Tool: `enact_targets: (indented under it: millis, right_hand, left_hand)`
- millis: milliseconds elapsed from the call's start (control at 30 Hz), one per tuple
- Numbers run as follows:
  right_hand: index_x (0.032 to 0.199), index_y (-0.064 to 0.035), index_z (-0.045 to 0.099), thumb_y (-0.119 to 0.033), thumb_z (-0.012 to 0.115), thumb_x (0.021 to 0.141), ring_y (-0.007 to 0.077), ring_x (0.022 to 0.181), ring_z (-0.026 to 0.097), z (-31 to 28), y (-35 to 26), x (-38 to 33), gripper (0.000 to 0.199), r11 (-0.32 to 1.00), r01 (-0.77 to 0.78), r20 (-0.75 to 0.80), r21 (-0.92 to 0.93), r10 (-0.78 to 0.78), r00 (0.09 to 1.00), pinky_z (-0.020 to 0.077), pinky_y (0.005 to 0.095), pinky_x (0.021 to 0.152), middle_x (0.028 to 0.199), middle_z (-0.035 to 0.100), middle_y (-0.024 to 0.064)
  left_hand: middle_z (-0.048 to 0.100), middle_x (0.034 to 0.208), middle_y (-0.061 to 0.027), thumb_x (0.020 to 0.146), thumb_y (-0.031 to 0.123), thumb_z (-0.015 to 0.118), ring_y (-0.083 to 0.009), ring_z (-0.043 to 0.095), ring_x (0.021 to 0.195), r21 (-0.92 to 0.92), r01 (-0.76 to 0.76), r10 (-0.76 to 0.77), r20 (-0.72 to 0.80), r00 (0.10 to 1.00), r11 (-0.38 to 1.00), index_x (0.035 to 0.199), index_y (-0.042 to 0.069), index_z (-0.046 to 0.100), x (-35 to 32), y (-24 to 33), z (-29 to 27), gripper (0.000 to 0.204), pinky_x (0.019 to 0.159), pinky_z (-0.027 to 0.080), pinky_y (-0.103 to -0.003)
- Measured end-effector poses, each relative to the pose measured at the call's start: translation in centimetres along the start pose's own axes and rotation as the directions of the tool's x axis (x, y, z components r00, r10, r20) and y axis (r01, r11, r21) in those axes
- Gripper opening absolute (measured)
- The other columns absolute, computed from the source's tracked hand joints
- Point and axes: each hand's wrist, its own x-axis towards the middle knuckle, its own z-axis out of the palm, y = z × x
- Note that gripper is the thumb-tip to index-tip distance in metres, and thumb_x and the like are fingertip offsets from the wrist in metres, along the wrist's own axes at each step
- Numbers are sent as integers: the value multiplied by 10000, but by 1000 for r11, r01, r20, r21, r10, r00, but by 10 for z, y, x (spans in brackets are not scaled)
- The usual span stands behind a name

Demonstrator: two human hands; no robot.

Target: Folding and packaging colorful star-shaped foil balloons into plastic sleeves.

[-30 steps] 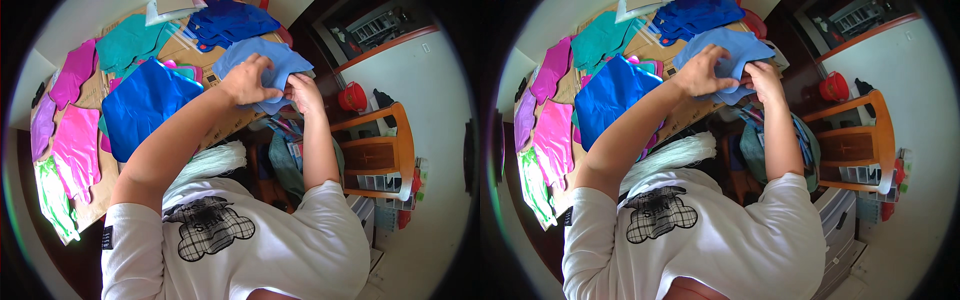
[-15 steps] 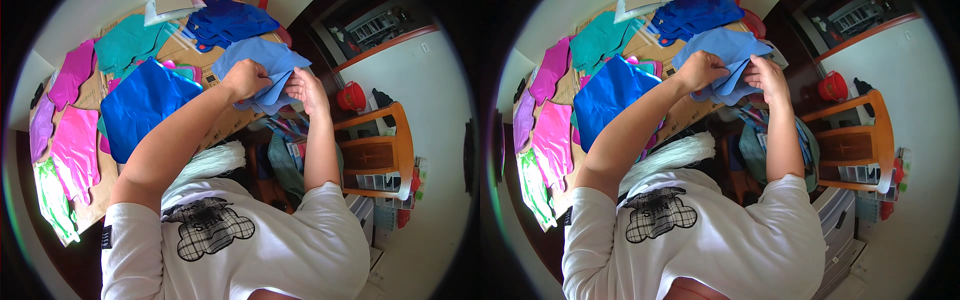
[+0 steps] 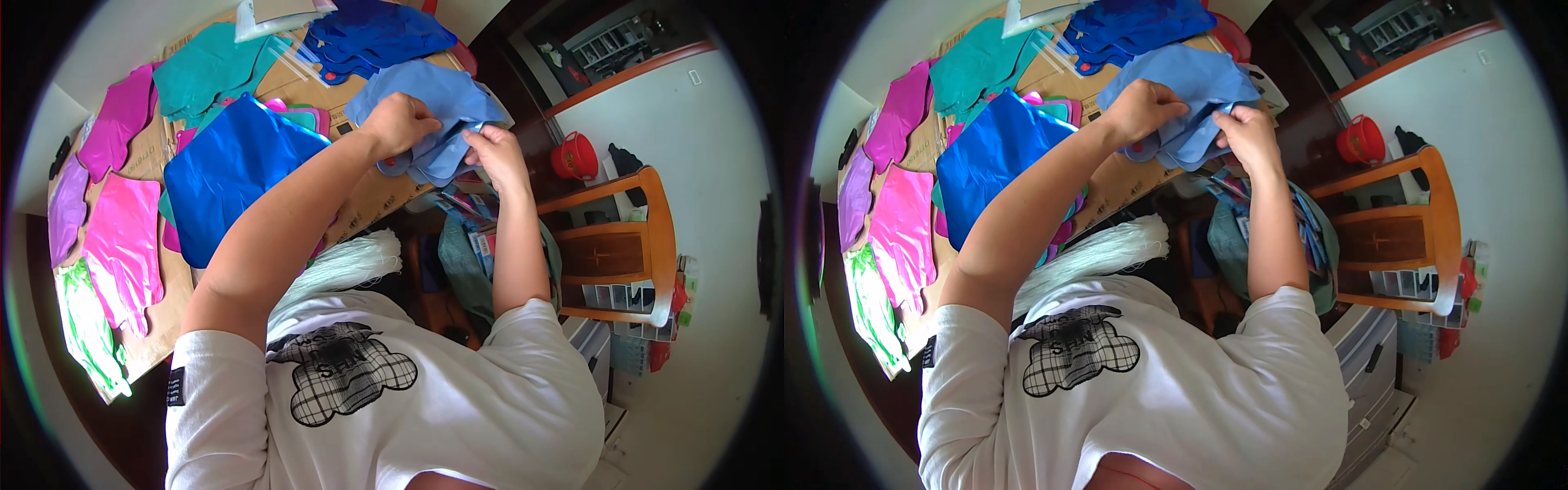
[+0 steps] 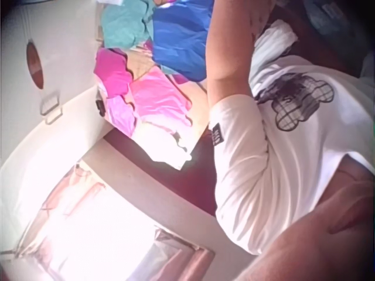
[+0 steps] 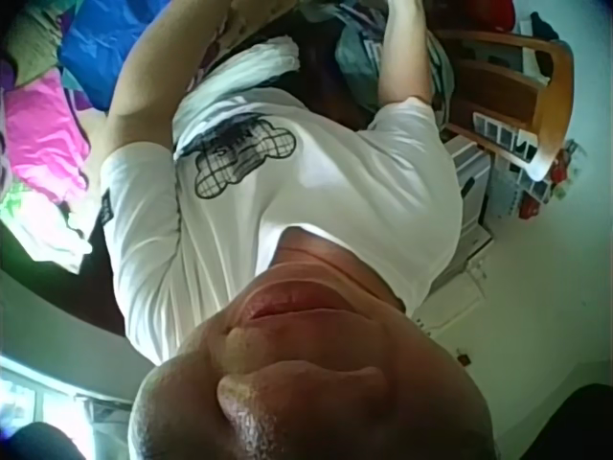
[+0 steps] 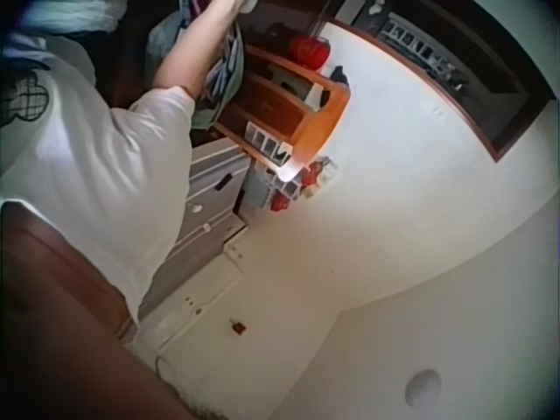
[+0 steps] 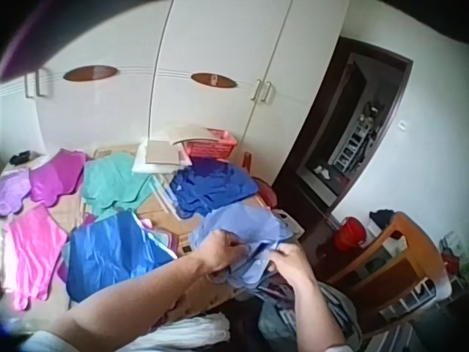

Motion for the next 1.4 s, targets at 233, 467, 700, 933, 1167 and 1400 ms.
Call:
enact_targets:
  millis: [233,467,700,933,1167,1400]
  right_hand:
    - [860,-49,632,-346,736,755,325,787,628,-5,2,-15,331,606,-54,-241,-794,-233,942,470,420,707,817,644,135]
    - [993,-9,640,-313,765,686,354,1002,569,12,-20,9,450,505,572,128,-646,-667,734,442,415,893,1075,613,140]
    - [1163,59,577,-369,779,688,360,1152,529,27,-36,22,670,599,506,371,-620,-344,863,416,383,980,1203,572,233]
    - [1139,34,593,-386,801,658,343,1116,557,22,-39,26,672,591,490,387,-641,-302,871,433,390,959,1181,586,214]
    - [1104,12,621,-394,757,726,325,1047,605,27,-61,19,571,565,467,324,-680,-340,883,472,383,891,1132,629,199]
    - [972,31,658,-416,713,792,218,784,663,109,-116,-2,485,868,494,454,-49,-421,785,508,297,710,831,686,140]
  left_hand:
    - [650,828,-47,819,272,732,-111,587,709,-594,252,-317,-6,948,764,903,10,644,12,-1,-14,289,648,483,-264]
    - [620,791,-21,849,250,672,-104,570,709,-311,202,-228,-48,973,929,925,15,643,9,-2,-12,249,644,469,-253]
    - [600,768,-92,815,176,611,-193,571,700,6,-364,308,-550,777,931,884,21,633,-9,18,-64,171,642,473,-330]
    - [610,774,-72,865,142,548,-163,601,641,-403,-586,49,-795,605,703,899,2,586,-147,149,-208,149,591,498,-275]
    - [612,832,-137,765,96,579,-275,630,676,766,48,436,-415,798,641,829,23,605,-226,103,-150,100,577,519,-372]
    - [604,816,-161,779,195,628,-300,640,667,781,239,118,-369,922,577,824,8,589,-213,7,-76,196,575,538,-363]
